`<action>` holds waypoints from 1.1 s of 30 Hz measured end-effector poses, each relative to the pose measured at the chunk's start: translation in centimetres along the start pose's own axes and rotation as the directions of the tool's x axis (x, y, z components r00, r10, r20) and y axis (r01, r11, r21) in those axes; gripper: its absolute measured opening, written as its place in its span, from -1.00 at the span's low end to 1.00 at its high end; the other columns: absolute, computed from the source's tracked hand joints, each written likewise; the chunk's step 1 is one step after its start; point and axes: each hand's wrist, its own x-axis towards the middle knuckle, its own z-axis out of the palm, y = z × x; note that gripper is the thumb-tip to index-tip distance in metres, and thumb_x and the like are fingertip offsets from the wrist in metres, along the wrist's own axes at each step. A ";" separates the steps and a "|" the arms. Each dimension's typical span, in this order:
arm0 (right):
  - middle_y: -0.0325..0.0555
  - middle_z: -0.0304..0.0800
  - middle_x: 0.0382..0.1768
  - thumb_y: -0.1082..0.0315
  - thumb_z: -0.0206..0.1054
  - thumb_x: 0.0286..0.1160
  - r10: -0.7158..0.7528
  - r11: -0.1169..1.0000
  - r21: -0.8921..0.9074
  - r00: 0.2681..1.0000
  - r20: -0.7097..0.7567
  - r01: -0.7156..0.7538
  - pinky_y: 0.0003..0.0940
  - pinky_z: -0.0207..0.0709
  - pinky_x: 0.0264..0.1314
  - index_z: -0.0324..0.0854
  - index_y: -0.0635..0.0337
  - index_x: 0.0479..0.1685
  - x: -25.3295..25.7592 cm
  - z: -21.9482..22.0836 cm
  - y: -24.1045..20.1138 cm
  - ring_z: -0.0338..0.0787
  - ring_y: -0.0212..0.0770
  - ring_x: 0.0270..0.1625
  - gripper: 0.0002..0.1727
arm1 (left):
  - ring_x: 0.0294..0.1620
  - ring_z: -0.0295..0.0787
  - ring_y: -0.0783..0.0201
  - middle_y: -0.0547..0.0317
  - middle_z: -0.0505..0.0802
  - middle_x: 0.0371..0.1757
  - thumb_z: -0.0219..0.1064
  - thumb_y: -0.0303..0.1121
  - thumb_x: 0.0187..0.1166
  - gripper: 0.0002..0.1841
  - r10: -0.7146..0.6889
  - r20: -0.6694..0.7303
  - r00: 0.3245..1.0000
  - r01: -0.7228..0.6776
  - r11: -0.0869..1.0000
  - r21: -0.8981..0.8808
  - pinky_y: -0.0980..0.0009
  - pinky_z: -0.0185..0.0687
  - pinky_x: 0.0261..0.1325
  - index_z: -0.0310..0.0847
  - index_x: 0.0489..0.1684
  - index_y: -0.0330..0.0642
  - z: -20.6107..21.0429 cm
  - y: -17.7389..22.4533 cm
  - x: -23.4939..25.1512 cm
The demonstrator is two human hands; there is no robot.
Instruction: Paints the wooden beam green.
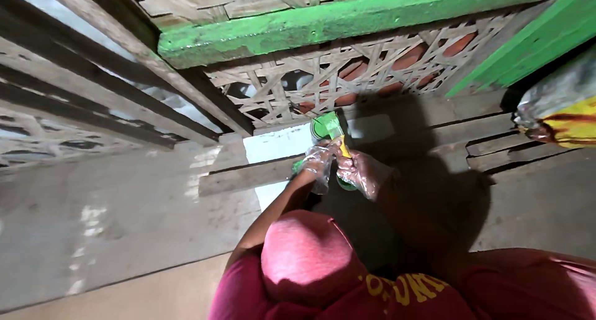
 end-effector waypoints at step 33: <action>0.00 0.85 -0.23 0.07 -0.13 0.93 -0.303 0.691 -0.705 0.949 -0.084 0.158 -0.43 0.61 -0.41 0.67 0.36 0.23 1.3 -0.4 1.0 0.75 -0.25 -0.40 -0.44 | -0.59 0.66 0.31 0.18 0.76 -0.28 0.25 -0.13 0.76 -0.75 0.260 -0.498 0.827 -0.433 0.860 -0.271 0.42 0.69 -0.54 0.48 0.30 0.19 -6.1 7.8 -5.5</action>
